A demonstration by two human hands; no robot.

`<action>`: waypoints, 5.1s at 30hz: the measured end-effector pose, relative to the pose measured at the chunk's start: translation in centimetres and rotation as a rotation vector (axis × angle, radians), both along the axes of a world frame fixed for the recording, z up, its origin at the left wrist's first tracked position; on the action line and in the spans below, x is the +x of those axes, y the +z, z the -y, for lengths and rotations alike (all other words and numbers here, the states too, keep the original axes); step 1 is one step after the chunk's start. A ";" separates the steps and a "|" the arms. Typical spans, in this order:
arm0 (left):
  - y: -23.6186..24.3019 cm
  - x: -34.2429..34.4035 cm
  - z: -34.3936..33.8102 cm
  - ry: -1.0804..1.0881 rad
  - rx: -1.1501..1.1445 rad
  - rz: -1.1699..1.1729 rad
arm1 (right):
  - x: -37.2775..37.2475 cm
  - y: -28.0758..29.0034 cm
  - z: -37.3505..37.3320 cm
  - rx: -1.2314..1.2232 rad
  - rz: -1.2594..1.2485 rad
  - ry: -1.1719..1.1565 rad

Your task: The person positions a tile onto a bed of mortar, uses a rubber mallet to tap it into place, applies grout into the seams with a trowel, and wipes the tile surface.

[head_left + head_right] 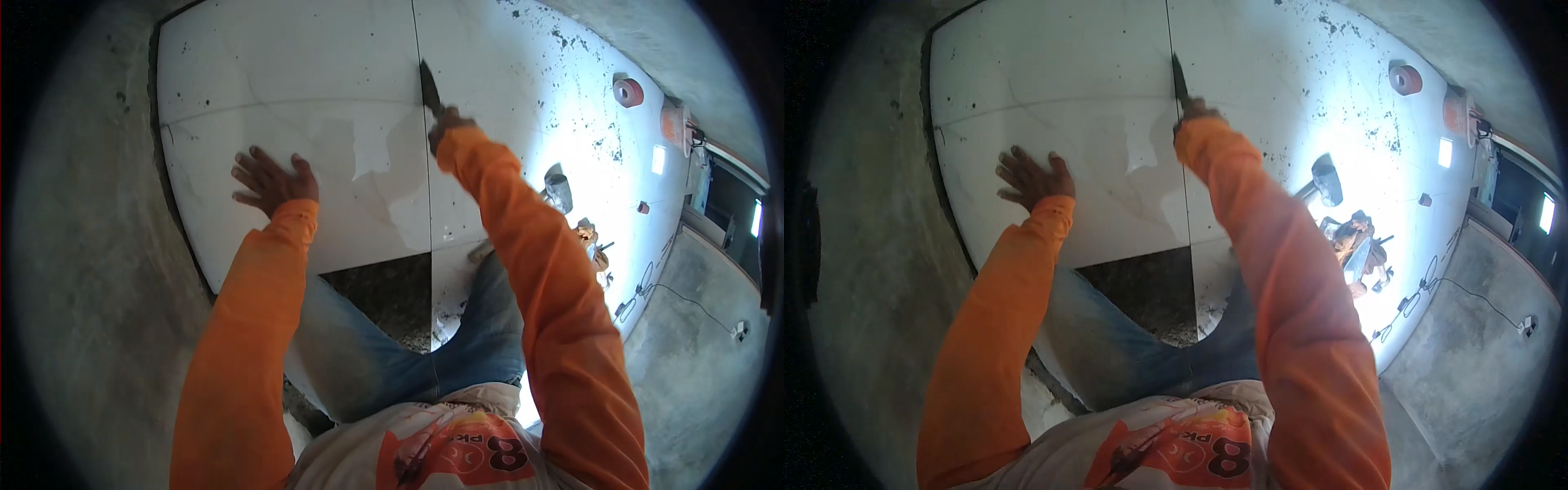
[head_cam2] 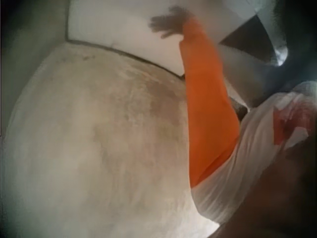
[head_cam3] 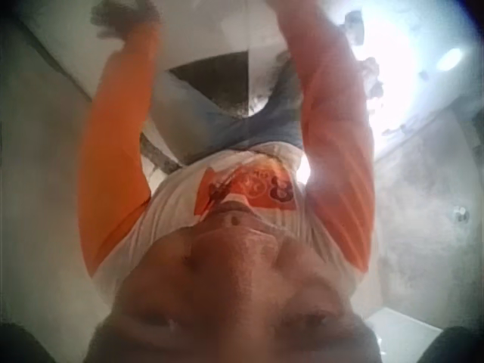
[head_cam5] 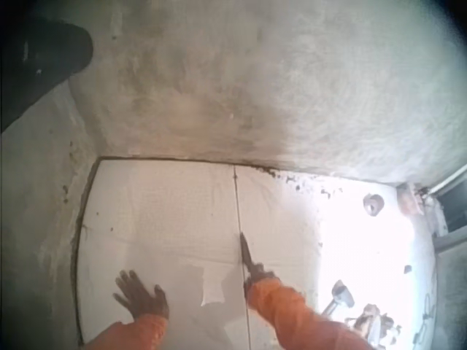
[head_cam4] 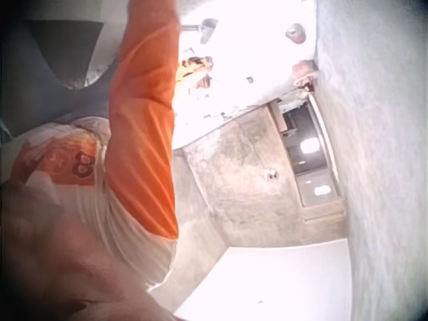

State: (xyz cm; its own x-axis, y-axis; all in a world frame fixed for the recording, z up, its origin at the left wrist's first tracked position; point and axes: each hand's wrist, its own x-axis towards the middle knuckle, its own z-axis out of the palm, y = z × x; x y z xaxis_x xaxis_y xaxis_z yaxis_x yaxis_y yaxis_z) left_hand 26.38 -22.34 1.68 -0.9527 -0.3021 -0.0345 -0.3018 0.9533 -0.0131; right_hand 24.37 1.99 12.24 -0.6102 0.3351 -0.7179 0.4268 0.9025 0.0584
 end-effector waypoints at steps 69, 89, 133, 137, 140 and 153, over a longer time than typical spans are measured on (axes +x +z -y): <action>1.7 -1.3 -1.2 0.024 -0.009 0.160 | 1.0 -6.3 2.8 -0.107 -1.005 -0.309; 1.7 -1.5 -1.9 0.021 -0.019 0.175 | -6.6 -3.6 0.1 -0.177 -0.672 -0.509; 0.5 -1.0 -0.6 0.010 0.039 0.023 | -0.5 1.2 -1.7 -0.465 -0.336 -0.485; 0.8 -0.7 -1.4 -0.015 -0.014 0.061 | -2.0 0.3 -1.6 -0.170 -0.411 -0.212; 0.4 0.2 -1.0 -0.019 -0.024 0.054 | 0.1 0.9 -2.9 -0.252 -0.362 -0.101; 0.0 -0.3 -1.1 -0.001 -0.007 0.003 | 10.8 0.0 1.4 -0.299 -0.425 -0.552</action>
State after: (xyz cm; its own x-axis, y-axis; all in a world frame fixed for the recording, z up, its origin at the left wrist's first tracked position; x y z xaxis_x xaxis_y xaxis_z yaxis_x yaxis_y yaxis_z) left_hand 26.07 -21.28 1.73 -0.9528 -0.3014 -0.0357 -0.3008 0.9535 -0.0204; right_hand 35.20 0.55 12.22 -0.6548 0.5002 -0.5666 0.7523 0.5032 -0.4252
